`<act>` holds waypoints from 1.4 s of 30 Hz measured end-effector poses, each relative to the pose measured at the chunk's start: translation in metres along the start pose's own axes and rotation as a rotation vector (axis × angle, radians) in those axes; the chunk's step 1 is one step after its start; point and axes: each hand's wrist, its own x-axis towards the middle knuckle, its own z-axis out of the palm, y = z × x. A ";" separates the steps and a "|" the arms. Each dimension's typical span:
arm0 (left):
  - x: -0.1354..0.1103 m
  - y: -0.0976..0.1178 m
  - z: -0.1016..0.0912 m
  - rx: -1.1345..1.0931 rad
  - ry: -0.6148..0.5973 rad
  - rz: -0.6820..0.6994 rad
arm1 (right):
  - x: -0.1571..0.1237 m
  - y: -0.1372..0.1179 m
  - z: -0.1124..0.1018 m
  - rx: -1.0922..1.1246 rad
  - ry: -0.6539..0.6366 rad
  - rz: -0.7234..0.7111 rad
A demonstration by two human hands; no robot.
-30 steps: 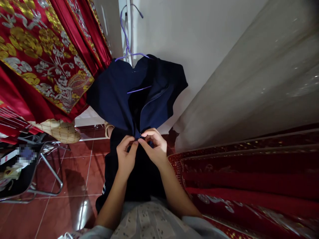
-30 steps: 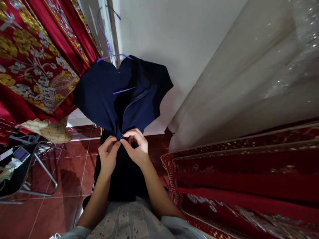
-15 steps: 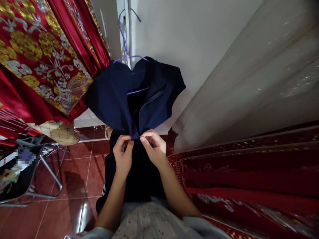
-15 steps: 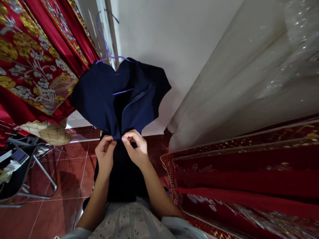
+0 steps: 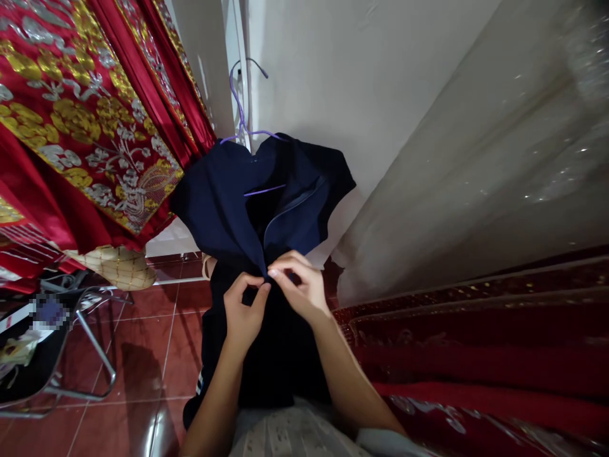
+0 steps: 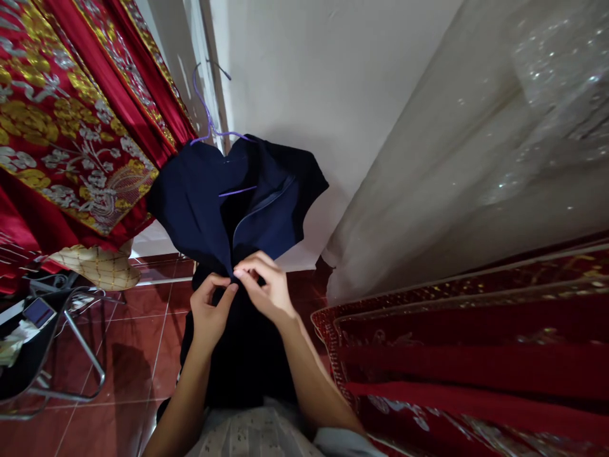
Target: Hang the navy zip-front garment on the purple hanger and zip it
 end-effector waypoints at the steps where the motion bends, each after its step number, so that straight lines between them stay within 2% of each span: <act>1: -0.001 0.000 0.001 0.025 -0.008 0.014 | 0.015 0.002 -0.005 -0.036 0.002 -0.031; 3: -0.006 -0.001 0.006 0.055 -0.037 0.033 | 0.058 0.007 -0.016 -0.099 0.029 -0.110; 7: -0.021 -0.013 0.021 0.054 -0.124 -0.007 | 0.165 0.009 -0.029 -0.233 0.162 -0.323; 9: -0.022 -0.019 0.025 0.071 -0.136 -0.050 | 0.198 0.003 -0.027 -0.261 0.143 -0.387; 10: -0.019 -0.021 0.024 0.082 -0.143 -0.054 | 0.204 -0.001 -0.025 -0.267 0.131 -0.407; 12: -0.004 -0.021 0.017 0.100 -0.174 -0.007 | 0.198 -0.010 -0.018 -0.277 0.101 -0.431; 14: 0.024 -0.013 0.007 0.117 -0.175 0.102 | 0.180 -0.017 -0.011 -0.291 0.082 -0.437; 18: 0.106 0.026 -0.013 0.142 -0.050 0.371 | 0.157 -0.019 -0.006 -0.312 0.056 -0.432; 20: 0.147 0.046 -0.017 0.169 -0.025 0.448 | 0.158 -0.017 -0.006 -0.323 0.028 -0.437; 22: 0.177 0.059 -0.017 0.226 -0.048 0.504 | 0.163 -0.016 -0.008 -0.338 0.008 -0.449; 25: 0.196 0.063 -0.009 0.266 -0.095 0.524 | 0.171 -0.017 -0.012 -0.349 -0.021 -0.471; 29: 0.195 0.066 0.001 0.187 -0.090 0.470 | 0.174 -0.004 -0.016 -0.373 -0.055 -0.495; 31: 0.201 0.072 -0.003 0.197 -0.035 0.424 | 0.171 0.012 -0.017 -0.417 -0.087 -0.505; 33: 0.219 0.077 -0.020 0.238 0.074 0.391 | 0.161 0.032 -0.016 -0.463 -0.182 -0.509; 35: 0.243 0.070 -0.049 0.278 0.221 0.387 | 0.147 0.052 -0.014 -0.473 -0.318 -0.488; 38: 0.267 0.032 -0.100 0.288 0.407 0.322 | 0.121 0.073 -0.011 -0.419 -0.491 -0.415; 40: 0.262 -0.007 -0.127 0.338 0.412 0.215 | 0.107 0.079 -0.008 -0.413 -0.598 -0.358; 42: 0.240 -0.047 -0.142 0.376 0.318 0.162 | 0.097 0.078 -0.006 -0.464 -0.722 -0.305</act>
